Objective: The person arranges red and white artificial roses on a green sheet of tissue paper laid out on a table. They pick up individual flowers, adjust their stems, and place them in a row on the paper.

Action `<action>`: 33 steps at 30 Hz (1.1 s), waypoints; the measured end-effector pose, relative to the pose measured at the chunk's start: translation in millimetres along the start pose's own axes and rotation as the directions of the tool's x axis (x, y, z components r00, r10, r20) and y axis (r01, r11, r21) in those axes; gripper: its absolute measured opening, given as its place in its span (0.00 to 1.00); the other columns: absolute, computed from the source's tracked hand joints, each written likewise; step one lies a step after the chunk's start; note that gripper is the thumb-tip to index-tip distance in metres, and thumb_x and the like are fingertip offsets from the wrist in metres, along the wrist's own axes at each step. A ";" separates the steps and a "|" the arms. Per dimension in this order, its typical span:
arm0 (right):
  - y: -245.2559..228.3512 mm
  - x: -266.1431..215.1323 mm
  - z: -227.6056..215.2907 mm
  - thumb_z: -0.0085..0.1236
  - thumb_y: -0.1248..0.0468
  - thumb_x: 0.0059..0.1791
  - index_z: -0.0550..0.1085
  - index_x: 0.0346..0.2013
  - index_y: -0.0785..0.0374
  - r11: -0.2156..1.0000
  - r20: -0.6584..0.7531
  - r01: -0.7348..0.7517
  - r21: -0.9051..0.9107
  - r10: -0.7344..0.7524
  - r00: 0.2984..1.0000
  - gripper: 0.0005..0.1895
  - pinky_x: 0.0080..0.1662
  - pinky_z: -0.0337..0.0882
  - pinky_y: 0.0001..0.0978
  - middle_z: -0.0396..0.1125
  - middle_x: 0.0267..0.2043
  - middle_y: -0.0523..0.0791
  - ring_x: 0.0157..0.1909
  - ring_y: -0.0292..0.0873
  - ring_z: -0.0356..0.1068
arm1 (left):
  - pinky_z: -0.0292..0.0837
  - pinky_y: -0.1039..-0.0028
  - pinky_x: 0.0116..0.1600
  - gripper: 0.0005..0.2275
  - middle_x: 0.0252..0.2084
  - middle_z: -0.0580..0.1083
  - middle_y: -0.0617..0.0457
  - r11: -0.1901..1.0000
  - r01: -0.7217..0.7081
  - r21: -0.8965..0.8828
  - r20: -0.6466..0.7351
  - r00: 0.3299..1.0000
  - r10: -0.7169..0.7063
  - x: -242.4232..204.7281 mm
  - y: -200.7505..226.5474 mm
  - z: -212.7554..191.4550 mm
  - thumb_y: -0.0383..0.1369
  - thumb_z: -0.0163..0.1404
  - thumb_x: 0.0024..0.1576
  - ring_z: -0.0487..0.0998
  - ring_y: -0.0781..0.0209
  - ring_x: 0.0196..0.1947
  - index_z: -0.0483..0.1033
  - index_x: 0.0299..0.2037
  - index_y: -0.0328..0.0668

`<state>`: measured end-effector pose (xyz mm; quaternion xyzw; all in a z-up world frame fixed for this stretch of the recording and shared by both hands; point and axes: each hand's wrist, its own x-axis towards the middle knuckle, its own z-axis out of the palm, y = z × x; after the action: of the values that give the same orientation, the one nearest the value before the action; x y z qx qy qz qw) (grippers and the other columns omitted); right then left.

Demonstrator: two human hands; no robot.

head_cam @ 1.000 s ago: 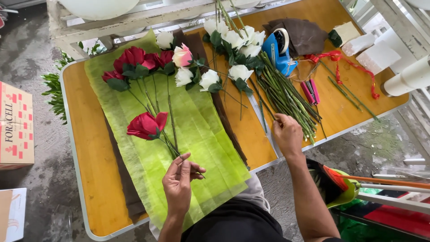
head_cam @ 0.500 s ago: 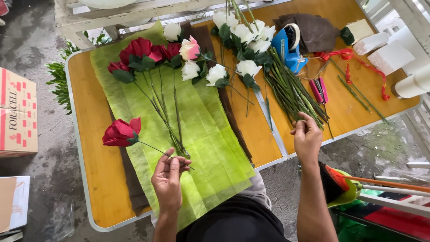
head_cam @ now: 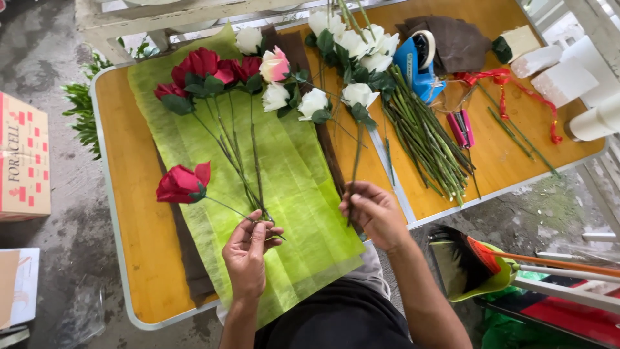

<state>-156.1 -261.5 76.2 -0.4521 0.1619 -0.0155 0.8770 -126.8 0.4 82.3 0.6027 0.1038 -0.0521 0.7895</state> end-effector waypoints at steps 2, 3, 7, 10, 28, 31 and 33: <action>14.0 -2.4 19.6 0.51 0.77 0.52 0.72 0.53 0.73 0.998 0.058 -0.045 0.044 0.043 0.997 0.14 0.41 0.78 0.33 0.72 0.40 0.53 0.37 0.47 0.75 | 0.85 0.67 0.33 0.13 0.34 0.78 0.42 1.000 0.005 -0.004 0.002 1.000 -0.005 1.5 -0.1 0.4 0.27 0.48 0.63 0.85 0.49 0.31 0.74 0.55 0.27; 23.2 -3.5 32.0 0.53 0.74 0.52 0.70 0.55 0.72 0.992 0.115 -0.091 0.085 0.081 0.990 0.16 0.38 0.77 0.35 0.71 0.39 0.52 0.35 0.47 0.74 | 0.86 0.66 0.32 0.14 0.34 0.77 0.44 1.000 0.010 -0.008 0.008 1.000 -0.010 1.0 1.1 -2.9 0.29 0.47 0.64 0.85 0.49 0.30 0.72 0.57 0.30; 49.2 -3.1 65.5 0.52 0.77 0.50 0.70 0.57 0.74 0.977 0.146 -0.194 0.092 0.180 0.973 0.20 0.39 0.83 0.52 0.72 0.40 0.59 0.36 0.56 0.79 | 0.87 0.61 0.32 0.15 0.34 0.78 0.39 0.987 -0.083 -0.138 -0.068 0.995 0.074 4.5 -6.2 -8.1 0.25 0.46 0.65 0.85 0.45 0.30 0.70 0.60 0.29; 61.0 5.1 87.3 0.54 0.77 0.50 0.70 0.57 0.75 0.979 0.160 -0.196 -0.060 0.203 0.966 0.19 0.42 0.83 0.54 0.71 0.39 0.56 0.37 0.53 0.79 | 0.87 0.64 0.34 0.15 0.34 0.78 0.41 0.978 -0.147 -0.150 -0.129 0.983 0.128 7.0 -10.1 -15.6 0.25 0.46 0.65 0.85 0.48 0.31 0.69 0.62 0.29; 90.0 61.3 88.5 0.64 0.74 0.48 0.72 0.59 0.74 0.890 0.196 0.082 -0.448 0.008 0.981 0.24 0.38 0.80 0.29 0.74 0.37 0.50 0.34 0.36 0.75 | 0.86 0.60 0.30 0.12 0.31 0.78 0.36 0.971 -0.124 -0.204 -0.228 0.971 0.076 14.8 -4.8 -42.3 0.26 0.48 0.65 0.85 0.44 0.27 0.75 0.56 0.26; 77.9 47.8 95.0 0.61 0.76 0.49 0.72 0.59 0.75 0.898 0.264 0.119 -0.424 -0.003 0.965 0.22 0.39 0.81 0.35 0.73 0.37 0.52 0.34 0.42 0.76 | 0.87 0.60 0.34 0.12 0.30 0.77 0.40 0.963 -0.163 -0.215 -0.184 0.975 0.124 25.6 13.3 -34.7 0.26 0.46 0.66 0.85 0.47 0.28 0.73 0.56 0.28; 74.8 37.3 94.1 0.55 0.76 0.52 0.75 0.54 0.73 0.855 0.262 0.240 -0.460 -0.128 0.957 0.15 0.39 0.79 0.34 0.72 0.31 0.51 0.32 0.42 0.75 | 0.88 0.57 0.40 0.13 0.34 0.78 0.40 0.947 -0.214 -0.240 -0.140 0.973 0.184 34.2 24.4 -30.2 0.24 0.50 0.64 0.85 0.48 0.33 0.73 0.58 0.29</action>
<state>-101.7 -149.6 57.2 -0.6703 0.0174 -0.0080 0.7418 -91.5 37.6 89.8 0.5061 0.0937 0.0767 0.8539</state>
